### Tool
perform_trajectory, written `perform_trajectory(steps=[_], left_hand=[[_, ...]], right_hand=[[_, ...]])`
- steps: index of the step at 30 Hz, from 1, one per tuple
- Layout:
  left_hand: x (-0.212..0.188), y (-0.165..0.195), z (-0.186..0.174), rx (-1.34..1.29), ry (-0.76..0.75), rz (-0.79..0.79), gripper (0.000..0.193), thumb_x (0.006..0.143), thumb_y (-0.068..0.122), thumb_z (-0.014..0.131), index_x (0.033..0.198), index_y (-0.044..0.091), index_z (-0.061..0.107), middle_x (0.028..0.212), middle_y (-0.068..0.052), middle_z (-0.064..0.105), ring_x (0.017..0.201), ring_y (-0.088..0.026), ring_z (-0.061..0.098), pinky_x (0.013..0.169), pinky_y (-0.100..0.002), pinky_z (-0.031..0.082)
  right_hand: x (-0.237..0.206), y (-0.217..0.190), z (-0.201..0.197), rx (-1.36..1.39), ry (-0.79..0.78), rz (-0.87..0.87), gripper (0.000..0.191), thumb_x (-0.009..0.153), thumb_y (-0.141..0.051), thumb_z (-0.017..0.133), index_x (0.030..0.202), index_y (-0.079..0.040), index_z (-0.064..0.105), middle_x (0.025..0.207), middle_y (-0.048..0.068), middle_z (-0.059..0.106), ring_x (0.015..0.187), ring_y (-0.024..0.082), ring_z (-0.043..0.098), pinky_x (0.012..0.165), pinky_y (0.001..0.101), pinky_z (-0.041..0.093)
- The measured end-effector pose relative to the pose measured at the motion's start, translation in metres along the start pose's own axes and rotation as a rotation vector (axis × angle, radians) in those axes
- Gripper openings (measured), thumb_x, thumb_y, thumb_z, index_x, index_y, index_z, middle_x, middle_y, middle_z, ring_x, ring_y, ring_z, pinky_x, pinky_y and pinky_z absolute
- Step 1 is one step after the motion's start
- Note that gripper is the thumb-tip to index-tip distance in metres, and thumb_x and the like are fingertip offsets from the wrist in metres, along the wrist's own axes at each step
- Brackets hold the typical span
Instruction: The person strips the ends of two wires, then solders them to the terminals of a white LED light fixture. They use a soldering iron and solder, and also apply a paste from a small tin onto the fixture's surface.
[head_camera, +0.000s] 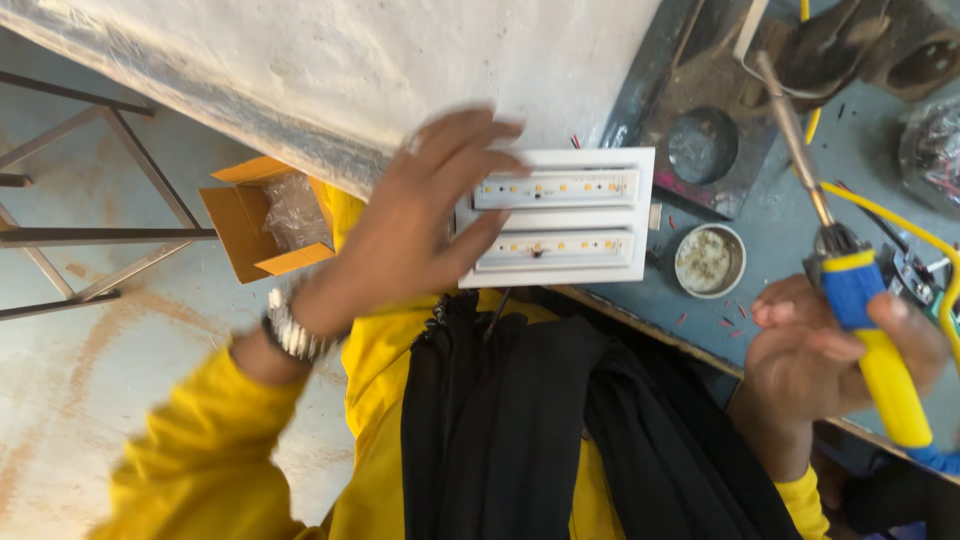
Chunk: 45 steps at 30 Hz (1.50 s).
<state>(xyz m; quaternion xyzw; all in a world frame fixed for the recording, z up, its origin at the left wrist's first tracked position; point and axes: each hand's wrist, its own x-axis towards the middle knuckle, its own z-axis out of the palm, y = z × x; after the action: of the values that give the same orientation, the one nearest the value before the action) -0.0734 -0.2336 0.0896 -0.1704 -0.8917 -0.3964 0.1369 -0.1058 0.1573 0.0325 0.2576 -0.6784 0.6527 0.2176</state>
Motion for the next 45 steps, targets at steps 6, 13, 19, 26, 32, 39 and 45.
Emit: perform_trajectory(steps=[6, 13, 19, 26, 32, 39, 45], left_hand=[[0.078, -0.027, 0.026, 0.141, -0.439, 0.085, 0.050, 0.095, 0.044, 0.071, 0.120, 0.001, 0.067, 0.085, -0.020, 0.072, 0.083, -0.036, 0.070, 0.075, -0.047, 0.052], [0.085, -0.037, 0.033, 0.126, -0.467, 0.151, 0.039, 0.093, 0.038, 0.073, 0.093, -0.001, 0.073, 0.075, -0.020, 0.070, 0.070, -0.035, 0.070, 0.068, -0.046, 0.053], [0.031, -0.036, -0.028, -0.255, -0.123, -0.467, 0.037, 0.089, 0.021, 0.075, 0.108, -0.006, 0.059, 0.089, -0.020, 0.073, 0.069, -0.027, 0.078, 0.053, -0.035, 0.059], [-0.062, 0.005, 0.043, -1.071, 0.533, -0.942, 0.038, 0.093, 0.011, 0.068, 0.121, -0.011, 0.056, 0.106, -0.020, 0.074, 0.082, -0.027, 0.078, 0.060, -0.034, 0.062], [-0.084, 0.041, 0.105, -1.383, 0.559, -0.986, 0.037, 0.097, 0.018, 0.067, 0.123, -0.007, 0.061, 0.111, -0.016, 0.073, 0.092, -0.023, 0.075, 0.076, -0.034, 0.064], [-0.092, 0.031, 0.093, -1.224, -0.142, -0.847, 0.029, 0.101, 0.022, 0.066, 0.113, -0.004, 0.069, 0.100, -0.008, 0.072, 0.090, -0.015, 0.066, 0.076, -0.028, 0.055], [-0.067, 0.037, -0.004, -0.465, -0.161, -0.675, 0.014, 0.090, 0.020, 0.073, 0.093, 0.006, 0.078, 0.086, -0.004, 0.079, 0.076, -0.011, 0.072, 0.068, -0.028, 0.057]], right_hand=[[-0.002, -0.026, 0.000, -0.017, -0.005, -0.045, 0.038, 0.114, -0.038, 0.060, 0.137, -0.012, 0.045, 0.109, 0.027, 0.067, 0.065, 0.026, 0.065, 0.060, 0.0349, 0.054], [-0.022, -0.039, -0.021, 0.052, 0.105, -0.010, 0.037, 0.117, -0.033, 0.064, 0.141, -0.010, 0.047, 0.090, 0.018, 0.062, 0.066, 0.026, 0.066, 0.064, 0.0371, 0.053], [-0.013, -0.047, 0.007, 0.203, 0.013, -0.018, 0.028, 0.116, -0.024, 0.060, 0.138, -0.011, 0.050, 0.091, 0.014, 0.064, 0.088, 0.032, 0.071, 0.065, 0.0410, 0.059], [0.000, -0.043, 0.098, 0.188, -0.303, -0.089, 0.015, 0.110, -0.011, 0.053, 0.125, -0.009, 0.055, 0.119, 0.028, 0.069, 0.117, 0.041, 0.071, 0.108, 0.0569, 0.051], [0.007, -0.022, 0.133, -0.212, -0.356, -0.287, 0.014, 0.101, 0.002, 0.059, 0.110, -0.008, 0.055, 0.122, 0.030, 0.068, 0.122, 0.047, 0.066, 0.112, 0.0604, 0.042], [-0.031, 0.017, 0.142, -0.078, -0.269, -0.053, 0.042, 0.092, 0.017, 0.052, 0.123, -0.010, 0.043, 0.148, 0.033, 0.042, 0.148, 0.046, 0.045, 0.122, 0.0615, 0.036], [-0.032, 0.036, 0.132, -0.065, -0.255, -0.057, 0.057, 0.086, 0.022, 0.042, 0.131, -0.011, 0.028, 0.157, 0.033, 0.034, 0.157, 0.044, 0.031, 0.130, 0.0560, 0.026]])
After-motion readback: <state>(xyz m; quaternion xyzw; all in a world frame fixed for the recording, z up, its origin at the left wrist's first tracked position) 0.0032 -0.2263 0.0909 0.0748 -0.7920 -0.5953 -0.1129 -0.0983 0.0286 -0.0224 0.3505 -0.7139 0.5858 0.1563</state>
